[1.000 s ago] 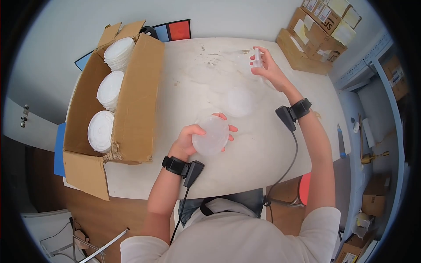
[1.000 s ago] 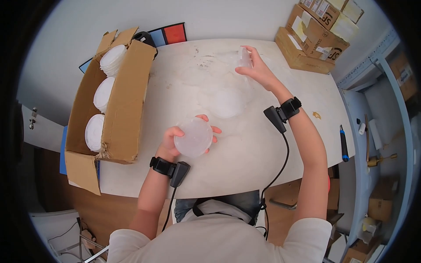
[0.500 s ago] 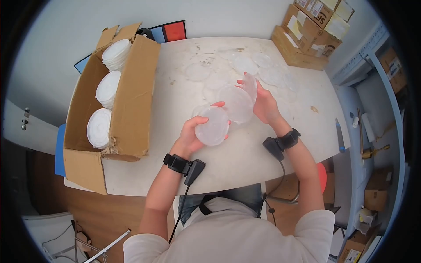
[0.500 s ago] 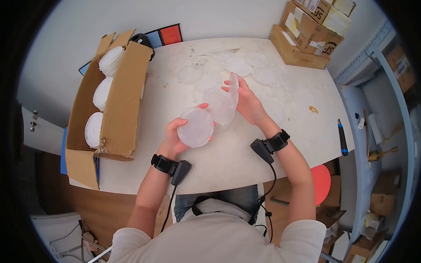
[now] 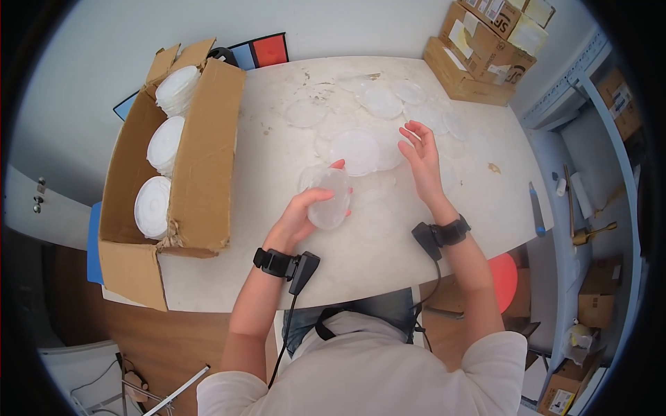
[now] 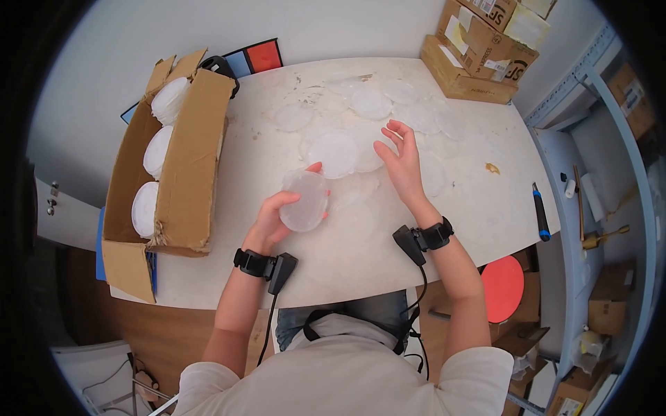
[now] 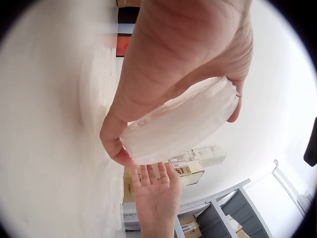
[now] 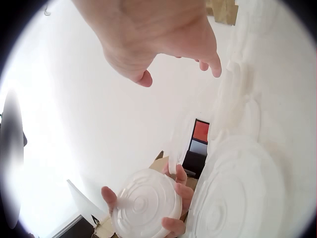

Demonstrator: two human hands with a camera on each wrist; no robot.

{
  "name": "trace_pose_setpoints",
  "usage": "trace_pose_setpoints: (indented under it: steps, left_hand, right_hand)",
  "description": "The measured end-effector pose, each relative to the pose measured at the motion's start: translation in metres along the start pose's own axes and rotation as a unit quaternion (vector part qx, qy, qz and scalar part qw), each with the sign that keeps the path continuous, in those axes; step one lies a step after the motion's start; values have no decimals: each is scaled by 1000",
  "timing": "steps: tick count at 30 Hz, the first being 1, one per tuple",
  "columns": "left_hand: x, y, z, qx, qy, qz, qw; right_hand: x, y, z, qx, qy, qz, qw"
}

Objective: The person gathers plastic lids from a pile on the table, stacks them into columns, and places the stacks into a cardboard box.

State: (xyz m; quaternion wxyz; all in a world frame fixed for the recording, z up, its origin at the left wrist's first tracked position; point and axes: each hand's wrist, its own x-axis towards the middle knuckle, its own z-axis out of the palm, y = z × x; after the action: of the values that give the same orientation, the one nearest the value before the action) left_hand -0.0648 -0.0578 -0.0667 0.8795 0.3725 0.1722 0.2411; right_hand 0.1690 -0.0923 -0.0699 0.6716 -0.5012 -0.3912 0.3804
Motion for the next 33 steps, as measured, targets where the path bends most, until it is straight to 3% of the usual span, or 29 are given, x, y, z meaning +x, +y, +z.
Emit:
trace_pose_setpoints:
  steps: [1,2,4,5,6,7,8,11,13,14,17,18,19,22,23,25,29,31,33]
  left_hand:
    - [-1,2,2,6,7,7,1000]
    - [-2,3,3,12,14,13,1000]
    - [-3,5,4,3,8,15,1000]
    - [-4,6,5,-4,2,17,1000]
    - [-5,8,7,-6,1,15,1000]
    - [-7,11,10,34,-53,-19,998]
    - [-8,13,11,75,-106,-52,990]
    - [-15,12,11,115,-143,-113,976]
    - [-18,18,2,92,-161,-96,978]
    - [-20,22,-3,67,-179,-78,978]
    - [-25,29,-10,46,-147,-29,988]
    - [-24,29,-11,47,-147,-30,988]
    - [-23,30,-12,40,-120,-20,992]
    - [-21,30,-16,32,-88,-9,996]
    - [-19,30,-16,30,-84,-9,996]
    - [-19,31,-15,33,-81,-7,996]
    - [-17,28,-19,9,-72,5,997]
    - [-17,28,-20,0,-68,11,998]
    - [-16,27,-21,-9,-62,17,998]
  right_hand:
    - [-1,-6,-5,-156,-37,-97,982]
    - [-7,-13,-9,-157,-36,-97,982]
    - [-23,-30,-13,-331,-175,-28,927]
    - [-27,-31,-13,-332,-174,-26,927]
    - [-31,-30,-11,-233,-154,21,960]
    - [-33,-30,-10,-131,-131,66,981]
    - [-34,-32,-9,-131,-129,67,981]
    - [-35,-37,-9,-119,-184,140,966]
    - [-34,-37,-15,-181,-261,165,934]
    - [-34,-33,-15,-181,-260,165,934]
    - [-40,-24,-8,-176,-312,179,916]
    - [-43,-22,-3,-317,-306,64,895]
    - [-45,-22,1,-448,-290,-54,844]
    - [-49,-10,2,-480,-279,-110,824]
    - [-51,-9,2,-480,-278,-111,824]
    - [-55,-18,10,-487,-259,46,833]
    - [-58,-18,6,-514,-267,62,813]
    - [-59,-12,0,-528,-289,-26,798]
    - [-63,-23,1,-530,-286,-18,798]
